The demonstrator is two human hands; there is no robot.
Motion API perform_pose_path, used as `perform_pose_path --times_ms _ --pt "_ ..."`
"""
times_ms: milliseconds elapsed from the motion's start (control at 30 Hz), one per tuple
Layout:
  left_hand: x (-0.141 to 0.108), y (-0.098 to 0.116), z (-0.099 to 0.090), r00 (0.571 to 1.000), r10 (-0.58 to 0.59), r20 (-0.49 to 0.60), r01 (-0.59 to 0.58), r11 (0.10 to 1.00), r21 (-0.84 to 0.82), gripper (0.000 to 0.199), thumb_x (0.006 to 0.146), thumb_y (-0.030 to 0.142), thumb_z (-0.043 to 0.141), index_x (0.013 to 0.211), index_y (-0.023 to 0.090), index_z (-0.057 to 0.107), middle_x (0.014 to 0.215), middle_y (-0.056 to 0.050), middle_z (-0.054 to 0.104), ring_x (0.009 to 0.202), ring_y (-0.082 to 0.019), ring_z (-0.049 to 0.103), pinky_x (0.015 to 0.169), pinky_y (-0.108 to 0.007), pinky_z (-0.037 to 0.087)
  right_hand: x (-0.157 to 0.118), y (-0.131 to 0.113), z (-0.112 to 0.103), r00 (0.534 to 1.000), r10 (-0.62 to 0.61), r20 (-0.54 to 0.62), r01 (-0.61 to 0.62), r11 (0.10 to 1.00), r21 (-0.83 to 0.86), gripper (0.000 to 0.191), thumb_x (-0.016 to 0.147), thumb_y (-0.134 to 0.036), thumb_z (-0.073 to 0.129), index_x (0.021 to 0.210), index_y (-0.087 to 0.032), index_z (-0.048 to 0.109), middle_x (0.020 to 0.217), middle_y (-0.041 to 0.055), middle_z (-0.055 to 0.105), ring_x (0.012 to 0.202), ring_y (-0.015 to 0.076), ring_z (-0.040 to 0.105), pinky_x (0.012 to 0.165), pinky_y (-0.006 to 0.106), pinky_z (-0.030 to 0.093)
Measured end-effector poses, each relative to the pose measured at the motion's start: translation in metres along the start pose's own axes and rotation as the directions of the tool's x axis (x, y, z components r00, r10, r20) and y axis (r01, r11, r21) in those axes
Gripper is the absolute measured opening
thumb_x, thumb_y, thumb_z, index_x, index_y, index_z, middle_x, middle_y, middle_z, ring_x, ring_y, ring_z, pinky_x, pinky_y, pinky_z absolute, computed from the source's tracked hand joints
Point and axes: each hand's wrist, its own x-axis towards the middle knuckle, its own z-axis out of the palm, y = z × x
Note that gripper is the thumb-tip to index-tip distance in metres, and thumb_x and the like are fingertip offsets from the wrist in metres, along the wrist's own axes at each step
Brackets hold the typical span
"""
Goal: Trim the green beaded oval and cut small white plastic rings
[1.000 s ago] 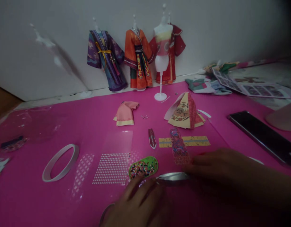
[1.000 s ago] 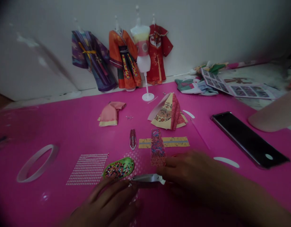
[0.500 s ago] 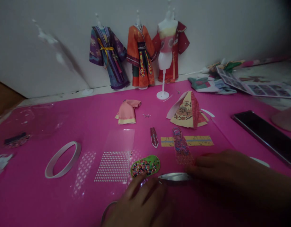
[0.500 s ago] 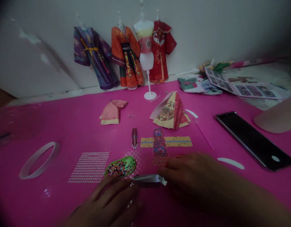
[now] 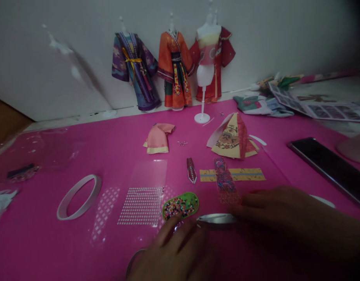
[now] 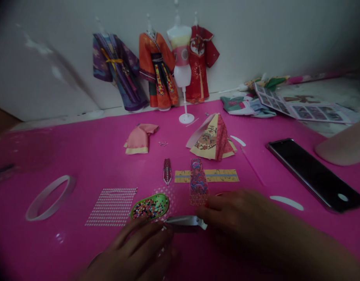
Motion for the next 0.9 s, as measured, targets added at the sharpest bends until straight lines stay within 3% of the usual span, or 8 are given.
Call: perform_pose_path --times_ms 300,533,633,900 --pt "0.0005 0.0004 -0.0025 0.999 0.026 0.031 -0.026 1.0 0.013 0.032 0.106 0.044 0.042 0.126 0.033 0.064 0.126 0.006 0.072 0.114 -0.022 0.066 0.1 -0.042 0.056 0.0006 0.0016 0.0013 1.0 0.013 0.01 -0.013 0.999 -0.038 0.04 0.074 -0.002 0.048 0.098 -0.032 0.061 0.094 -0.003 0.077 0.067 0.0213 0.072 0.049 0.035 0.041" --pt "-0.0002 0.0008 0.001 1.0 0.0 0.025 0.001 1.0 -0.005 0.033 0.103 0.048 0.048 0.128 0.034 0.063 0.131 0.006 0.069 0.118 -0.021 0.063 0.103 -0.038 0.052 -0.0019 0.0016 0.003 0.999 0.035 0.042 -0.035 0.999 -0.003 0.046 0.074 0.001 0.048 0.104 -0.031 0.063 0.102 -0.0017 0.076 0.075 0.0204 0.073 0.057 0.032 0.046" --pt "0.0002 0.0013 0.0027 1.0 -0.01 0.029 0.011 1.0 -0.015 0.03 0.103 0.045 0.049 0.126 0.034 0.064 0.13 0.007 0.07 0.117 -0.021 0.063 0.103 -0.038 0.05 -0.0024 0.0021 0.0032 0.996 0.041 0.074 -0.041 0.999 -0.006 0.041 0.077 -0.002 0.051 0.101 -0.032 0.063 0.097 -0.0028 0.075 0.074 0.0212 0.072 0.057 0.033 0.046" --pt "-0.0019 -0.0004 0.0021 0.999 -0.009 0.035 0.009 1.0 -0.002 0.029 0.103 0.046 0.048 0.125 0.034 0.064 0.129 0.007 0.07 0.117 -0.021 0.063 0.103 -0.039 0.05 -0.0011 0.0019 0.0026 0.999 0.028 0.03 -0.028 1.0 -0.007 0.046 0.072 -0.001 0.048 0.101 -0.032 0.064 0.092 -0.0047 0.075 0.068 0.0193 0.071 0.053 0.033 0.046"
